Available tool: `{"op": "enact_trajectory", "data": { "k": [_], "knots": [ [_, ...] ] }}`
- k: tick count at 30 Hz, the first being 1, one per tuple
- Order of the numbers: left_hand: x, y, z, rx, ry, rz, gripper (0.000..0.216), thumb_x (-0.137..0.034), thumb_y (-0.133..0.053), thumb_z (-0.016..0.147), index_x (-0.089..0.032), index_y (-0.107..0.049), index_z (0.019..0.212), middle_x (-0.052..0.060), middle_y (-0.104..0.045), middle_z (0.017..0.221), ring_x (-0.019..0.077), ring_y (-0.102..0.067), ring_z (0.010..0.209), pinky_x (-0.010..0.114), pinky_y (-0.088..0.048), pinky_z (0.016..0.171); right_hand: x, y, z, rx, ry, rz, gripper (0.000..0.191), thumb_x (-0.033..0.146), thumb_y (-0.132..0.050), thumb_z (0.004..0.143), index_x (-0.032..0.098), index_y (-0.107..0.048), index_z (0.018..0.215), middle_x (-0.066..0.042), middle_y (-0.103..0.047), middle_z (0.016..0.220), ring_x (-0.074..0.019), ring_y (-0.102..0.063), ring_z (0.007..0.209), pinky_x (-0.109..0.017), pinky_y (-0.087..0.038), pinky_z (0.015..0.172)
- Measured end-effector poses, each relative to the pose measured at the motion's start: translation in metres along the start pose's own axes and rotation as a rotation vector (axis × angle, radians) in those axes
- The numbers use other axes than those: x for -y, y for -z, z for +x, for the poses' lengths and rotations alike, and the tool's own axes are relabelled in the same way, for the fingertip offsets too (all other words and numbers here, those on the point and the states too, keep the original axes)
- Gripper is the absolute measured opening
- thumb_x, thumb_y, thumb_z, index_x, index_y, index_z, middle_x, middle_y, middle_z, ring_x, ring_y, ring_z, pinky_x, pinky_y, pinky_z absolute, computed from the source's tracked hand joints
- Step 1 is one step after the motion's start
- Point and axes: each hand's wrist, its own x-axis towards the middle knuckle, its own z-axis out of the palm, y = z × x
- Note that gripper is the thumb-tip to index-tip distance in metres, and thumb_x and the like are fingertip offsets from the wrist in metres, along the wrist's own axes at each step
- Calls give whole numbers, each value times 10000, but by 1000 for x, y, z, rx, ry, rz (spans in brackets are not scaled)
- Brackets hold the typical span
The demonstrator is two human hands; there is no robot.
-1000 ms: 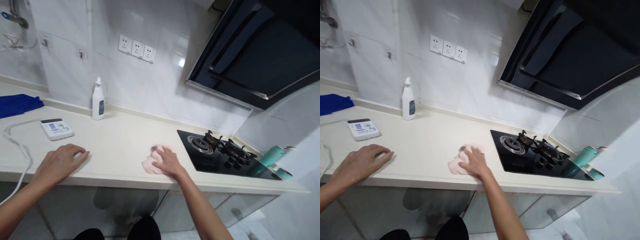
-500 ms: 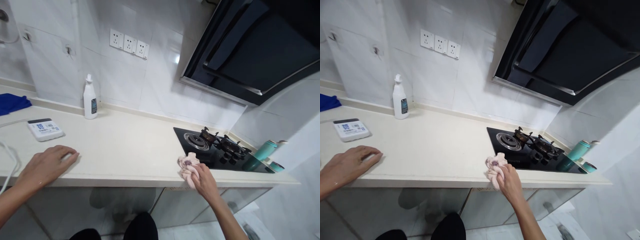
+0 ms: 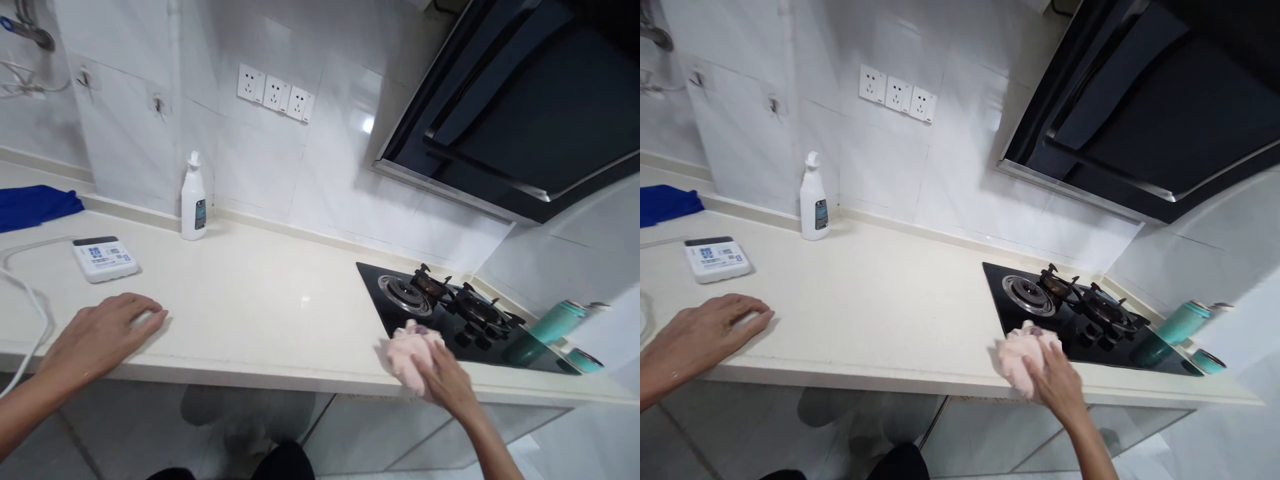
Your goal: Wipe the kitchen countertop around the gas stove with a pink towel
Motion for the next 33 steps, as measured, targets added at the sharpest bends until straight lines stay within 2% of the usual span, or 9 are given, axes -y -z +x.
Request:
{"op": "enact_trajectory", "data": {
  "k": [3, 7, 13, 16, 18, 21, 25, 30, 33],
  "knots": [
    [-3, 3, -1, 19, 7, -9, 495, -538, -399, 990, -180, -701, 1149, 109, -689, 1311, 313, -596, 1236, 417, -405, 976, 21, -15, 17, 19, 19, 46, 604, 574, -450, 960, 272, -555, 1472, -118, -555, 1523, -362, -481, 1443, -527, -472, 1111],
    [-4, 3, -1, 6, 16, -22, 503, -554, -405, 991, -185, -700, 1162, 112, -690, 1304, 309, -595, 1233, 422, -399, 984, 45, -14, 36, 46, 74, 144, 703, 593, -447, 973, 190, -463, 1550, -173, -512, 1560, -353, -411, 1505, -544, -424, 1167],
    [4, -6, -3, -30, 0, -24, 497, -576, -444, 947, -214, -726, 1137, 93, -712, 1294, 309, -600, 1245, 417, -417, 1001, 84, -4, 25, 149, 485, 234, 664, 567, -425, 1021, 287, -393, 1621, -90, -323, 1699, -309, -309, 1568, -550, -321, 1255],
    [7, -9, -4, -54, -2, -13, 505, -597, -440, 921, -239, -733, 1125, 83, -717, 1292, 306, -601, 1256, 422, -428, 1012, 85, -14, 25, 179, 444, 207, 603, 515, -399, 1029, 320, -433, 1599, -76, -399, 1659, -319, -391, 1528, -603, -334, 1237],
    [8, -10, -4, -73, 13, -11, 519, -619, -437, 890, -254, -745, 1092, 78, -731, 1275, 308, -613, 1246, 424, -443, 1015, 83, -27, 38, 152, 401, 185, 577, 472, -381, 1023, 294, -496, 1560, -94, -487, 1602, -322, -457, 1486, -612, -353, 1224],
    [9, -11, -2, -95, 48, -27, 548, -663, -455, 831, -270, -772, 1045, 77, -749, 1249, 319, -633, 1230, 447, -459, 1038, 83, -46, 80, 83, 411, 179, 585, 453, -352, 1022, 221, -527, 1530, -134, -528, 1569, -324, -483, 1463, -573, -397, 1200],
    [12, -12, -4, -129, 37, -74, 539, -692, -510, 796, -303, -792, 1038, 67, -751, 1252, 323, -643, 1230, 474, -475, 1057, 101, -65, 164, 75, 393, 157, 618, 421, -289, 1033, 115, -502, 1526, -203, -556, 1521, -333, -523, 1410, -511, -435, 1153],
    [16, -17, -15, -222, 1, -74, 439, -681, -519, 836, -396, -787, 1034, 11, -748, 1250, 332, -638, 1220, 503, -496, 1052, 135, -78, 269, 150, 124, 19, 577, 455, -327, 1031, 235, -531, 1523, -178, -558, 1491, -414, -542, 1310, -604, -431, 1069],
    [17, -21, -23, -253, -6, -91, 375, -630, -520, 867, -451, -759, 1095, -11, -713, 1312, 333, -627, 1246, 520, -501, 1090, 158, -86, 318, 135, 41, 22, 590, 462, -300, 1039, 205, -549, 1508, -259, -532, 1465, -448, -548, 1276, -638, -426, 1019]
  ]
}}
